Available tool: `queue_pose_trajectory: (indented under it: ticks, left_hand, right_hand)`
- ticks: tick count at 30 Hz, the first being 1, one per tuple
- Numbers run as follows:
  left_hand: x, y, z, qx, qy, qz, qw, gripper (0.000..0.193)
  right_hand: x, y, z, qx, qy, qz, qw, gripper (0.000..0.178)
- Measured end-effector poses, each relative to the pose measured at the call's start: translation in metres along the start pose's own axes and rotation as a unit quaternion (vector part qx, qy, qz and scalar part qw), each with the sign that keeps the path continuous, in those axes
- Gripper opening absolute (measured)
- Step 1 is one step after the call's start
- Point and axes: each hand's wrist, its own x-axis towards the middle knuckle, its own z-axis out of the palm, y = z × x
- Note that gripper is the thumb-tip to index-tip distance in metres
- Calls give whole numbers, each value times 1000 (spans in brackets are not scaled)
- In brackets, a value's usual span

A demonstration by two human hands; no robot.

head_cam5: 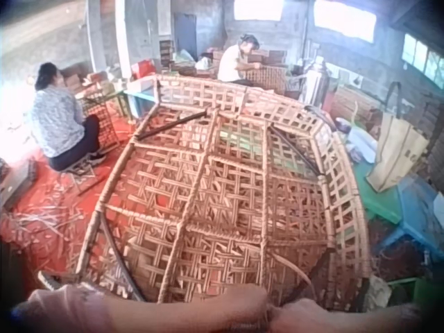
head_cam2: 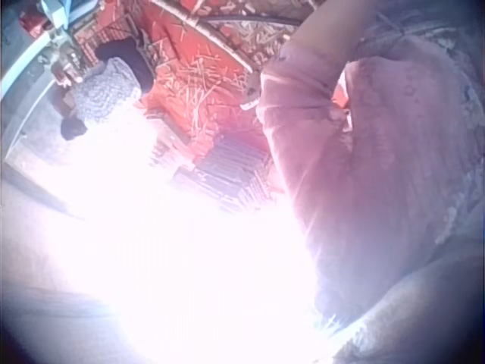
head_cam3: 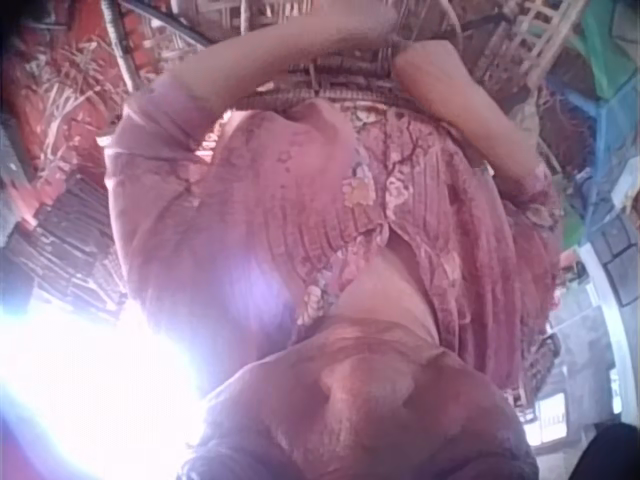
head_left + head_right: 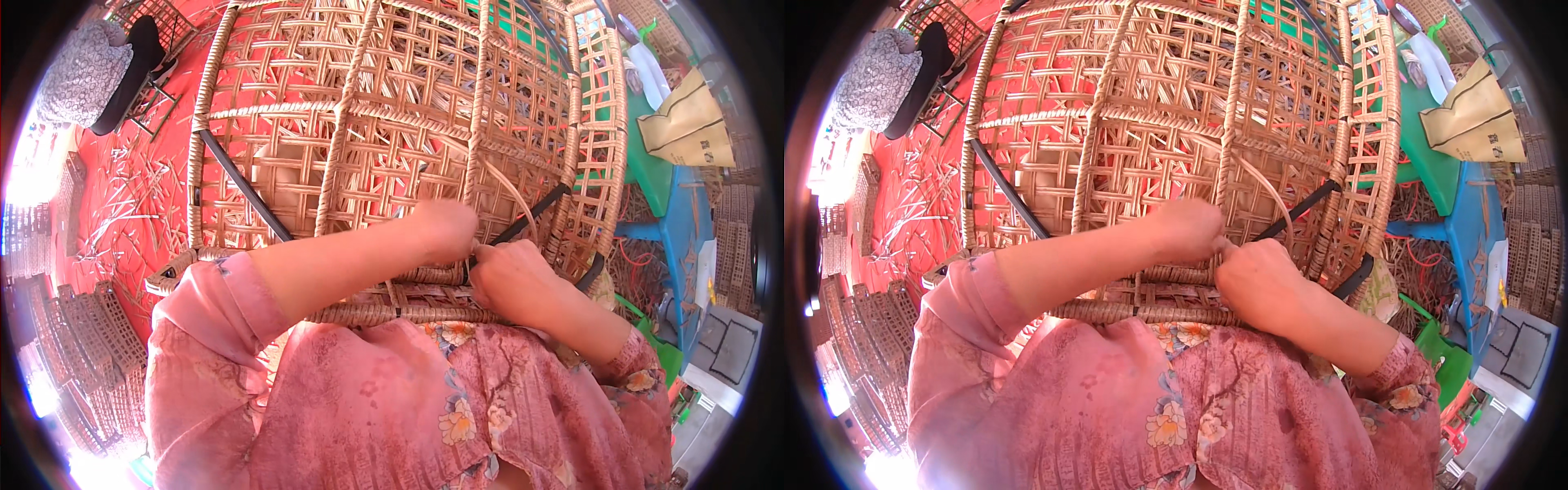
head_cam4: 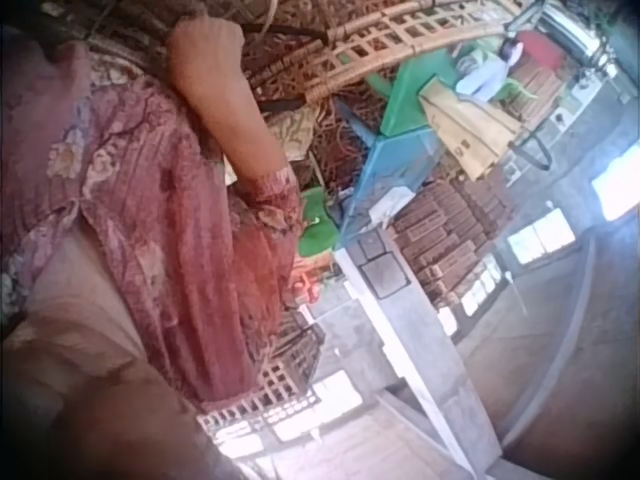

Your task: Assemble and weave a large bamboo or wicker basket structure.

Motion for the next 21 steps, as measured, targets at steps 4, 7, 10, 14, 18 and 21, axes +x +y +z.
queue_pose_trajectory:
  ticks: [4, 7, 10, 14, 18, 21]
  left_hand:
    - [2, 6, 9, -156, -182, -74, 968, 23]
    - [-2, -10, 11, -177, -181, -56, 966, 19]
    - [-17, -22, 12, -329, -170, -98, 924, 22]
    - [-9, -17, 6, -231, -214, -73, 946, 31]
    - [-11, -18, 4, -88, -199, -47, 975, 35]
    - [-11, -23, 3, -101, -237, -85, 962, 29]
  right_hand:
    - [-13, 3, -31, 104, 43, -65, 991, 18]
    - [-16, 16, -55, 370, -54, -174, 911, 21]
    - [-11, 29, -60, 585, -177, 39, 791, 26]
    - [30, 42, 6, 496, -72, 267, 823, 28]
    - [39, 31, 31, 518, -11, 290, 804, 24]
    - [36, 37, 45, 619, 2, 308, 722, 24]
